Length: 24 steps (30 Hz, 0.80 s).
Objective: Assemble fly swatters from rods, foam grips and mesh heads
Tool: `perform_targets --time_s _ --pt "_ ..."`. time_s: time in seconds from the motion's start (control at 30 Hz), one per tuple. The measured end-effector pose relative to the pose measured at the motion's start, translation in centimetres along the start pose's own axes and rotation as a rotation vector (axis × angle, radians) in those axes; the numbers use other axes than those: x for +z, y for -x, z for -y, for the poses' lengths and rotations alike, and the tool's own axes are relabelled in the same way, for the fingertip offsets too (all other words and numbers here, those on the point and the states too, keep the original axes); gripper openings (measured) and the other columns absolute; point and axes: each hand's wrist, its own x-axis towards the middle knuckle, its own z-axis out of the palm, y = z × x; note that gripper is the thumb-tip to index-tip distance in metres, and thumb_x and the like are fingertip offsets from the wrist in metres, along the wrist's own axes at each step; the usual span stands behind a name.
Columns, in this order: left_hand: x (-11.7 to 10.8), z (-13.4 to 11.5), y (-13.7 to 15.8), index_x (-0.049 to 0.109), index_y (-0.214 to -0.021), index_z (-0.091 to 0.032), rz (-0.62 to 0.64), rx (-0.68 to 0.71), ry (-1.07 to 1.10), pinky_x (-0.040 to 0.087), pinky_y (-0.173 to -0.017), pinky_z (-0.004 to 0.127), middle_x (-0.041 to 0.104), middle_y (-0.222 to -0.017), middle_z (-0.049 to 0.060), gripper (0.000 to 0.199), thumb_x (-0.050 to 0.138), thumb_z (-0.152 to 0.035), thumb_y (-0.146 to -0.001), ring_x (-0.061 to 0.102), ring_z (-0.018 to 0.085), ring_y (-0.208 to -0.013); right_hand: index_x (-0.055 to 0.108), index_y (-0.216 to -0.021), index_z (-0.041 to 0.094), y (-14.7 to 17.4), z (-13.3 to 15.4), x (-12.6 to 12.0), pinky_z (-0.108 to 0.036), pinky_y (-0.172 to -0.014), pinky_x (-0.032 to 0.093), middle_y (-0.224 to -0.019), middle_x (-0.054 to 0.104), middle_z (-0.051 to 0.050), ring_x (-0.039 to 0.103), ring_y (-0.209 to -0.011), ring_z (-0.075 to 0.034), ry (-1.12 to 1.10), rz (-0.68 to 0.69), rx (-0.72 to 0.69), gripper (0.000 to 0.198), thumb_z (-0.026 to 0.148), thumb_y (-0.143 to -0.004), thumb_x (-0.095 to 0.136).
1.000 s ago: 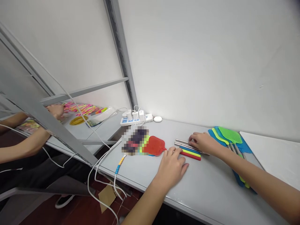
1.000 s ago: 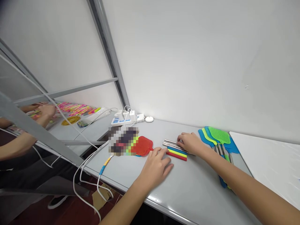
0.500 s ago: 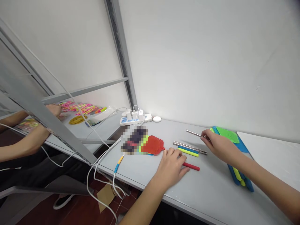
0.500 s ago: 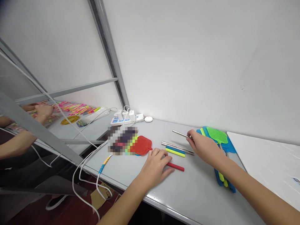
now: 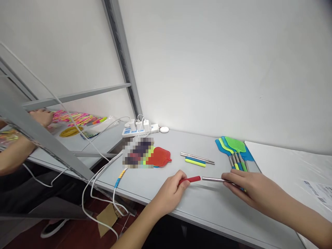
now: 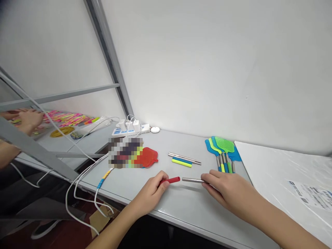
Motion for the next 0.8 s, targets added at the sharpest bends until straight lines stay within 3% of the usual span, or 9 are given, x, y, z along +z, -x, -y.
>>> perform_targets --time_s 0.13,0.3,0.6,0.8 --pt "-0.4 -0.1 0.4 0.049 -0.076 -0.02 0.013 -0.025 0.044 0.026 -0.055 0.024 0.041 -0.065 -0.005 0.036 0.039 -0.049 -0.095 0.037 0.012 -0.061 0.061 -0.108 0.026 -1.2 0.5 -0.2 -0.027 -0.053 0.035 -0.079 0.063 -0.001 0.061 -0.062 -0.015 0.088 -0.045 -0.11 0.023 0.03 -0.099 0.04" --pt "-0.5 0.0 0.0 0.053 -0.077 -0.019 0.006 -0.041 0.084 0.027 -0.056 0.024 0.041 -0.066 -0.005 0.038 0.041 -0.05 -0.094 0.037 0.012 -0.062 0.063 -0.108 0.026 -1.8 0.2 -1.1 -0.027 -0.053 0.032 -0.077 0.063 -0.001 0.06 -0.062 -0.013 0.115 -0.11 -0.13 0.023 0.03 -0.099 0.043" --pt "-0.6 0.5 -0.2 0.054 -0.079 -0.02 0.049 -0.04 0.137 0.028 -0.057 0.024 0.042 -0.068 -0.005 0.036 0.041 -0.049 -0.095 0.038 0.012 -0.063 0.061 -0.107 0.024 -2.0 0.4 -1.2 -0.029 -0.054 0.025 -0.07 0.053 0.001 0.049 -0.058 -0.014 0.223 -0.046 -0.14 0.025 0.025 -0.101 0.036" --pt "-0.6 0.3 -0.2 0.054 -0.076 -0.019 0.096 -0.012 0.062 0.027 -0.057 0.024 0.045 -0.068 -0.004 0.037 0.041 -0.048 -0.096 0.04 0.012 -0.064 0.06 -0.099 0.023 -2.9 0.1 -1.9 -0.032 -0.068 0.029 -0.073 0.055 0.0 0.047 -0.065 -0.015 0.287 -0.093 -0.24 0.023 0.014 -0.098 0.039"
